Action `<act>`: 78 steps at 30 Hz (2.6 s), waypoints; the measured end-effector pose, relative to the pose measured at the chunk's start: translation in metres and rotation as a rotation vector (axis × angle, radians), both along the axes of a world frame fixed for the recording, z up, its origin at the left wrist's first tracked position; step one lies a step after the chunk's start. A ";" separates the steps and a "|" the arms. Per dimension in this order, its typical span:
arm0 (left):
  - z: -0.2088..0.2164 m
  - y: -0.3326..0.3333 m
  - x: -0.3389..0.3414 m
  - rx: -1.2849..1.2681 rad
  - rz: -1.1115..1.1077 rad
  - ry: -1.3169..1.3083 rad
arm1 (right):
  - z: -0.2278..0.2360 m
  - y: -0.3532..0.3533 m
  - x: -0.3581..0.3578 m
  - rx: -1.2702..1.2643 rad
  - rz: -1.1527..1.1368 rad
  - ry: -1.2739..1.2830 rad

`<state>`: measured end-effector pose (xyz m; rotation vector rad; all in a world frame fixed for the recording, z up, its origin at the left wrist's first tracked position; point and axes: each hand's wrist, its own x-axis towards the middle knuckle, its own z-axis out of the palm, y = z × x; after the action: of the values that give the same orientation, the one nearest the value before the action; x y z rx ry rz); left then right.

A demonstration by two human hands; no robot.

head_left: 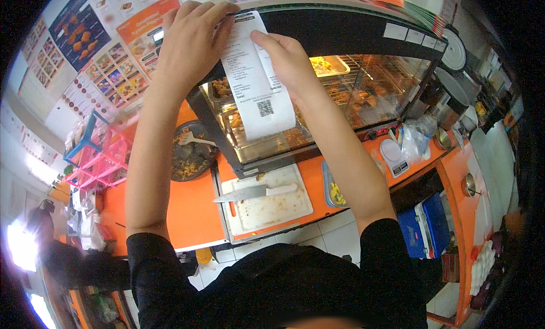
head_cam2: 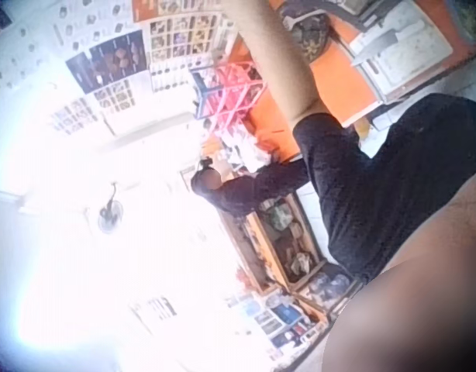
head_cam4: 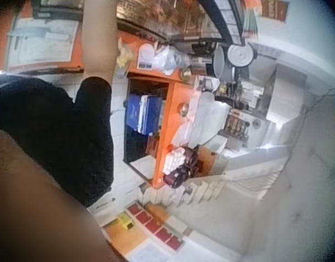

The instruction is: The person assembles a food order by placing rice, egg, and fried chicken into a paper container. They then add a bun and a sauce packet before handing the completed order to a customer.

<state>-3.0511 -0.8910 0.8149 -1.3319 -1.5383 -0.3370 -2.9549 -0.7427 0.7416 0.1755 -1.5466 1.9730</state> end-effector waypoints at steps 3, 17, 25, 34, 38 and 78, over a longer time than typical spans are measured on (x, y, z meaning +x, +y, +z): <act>0.003 0.005 -0.002 -0.093 0.093 0.001 | -0.003 0.007 -0.002 -0.037 0.157 -0.006; -0.023 0.028 -0.018 -0.063 0.210 0.153 | -0.380 -0.040 0.189 -0.054 0.224 -0.827; -0.139 0.066 0.069 0.172 -0.317 -0.195 | -0.503 -0.058 0.424 0.175 -0.556 -1.331; -0.395 0.198 0.317 -0.510 -0.628 -1.059 | -0.506 0.064 0.535 -0.287 -0.522 -1.264; -0.438 0.265 0.410 -0.741 -0.633 -1.268 | -0.507 0.140 0.615 -0.171 -0.519 -1.483; -0.642 -0.064 0.641 -0.047 0.384 -2.986 | -0.735 0.349 0.711 1.116 0.588 -1.285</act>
<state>-2.4104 -0.9547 0.1734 -0.4096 1.4493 1.1223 -2.2434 -0.3937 0.0061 -0.3170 -3.6615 1.2276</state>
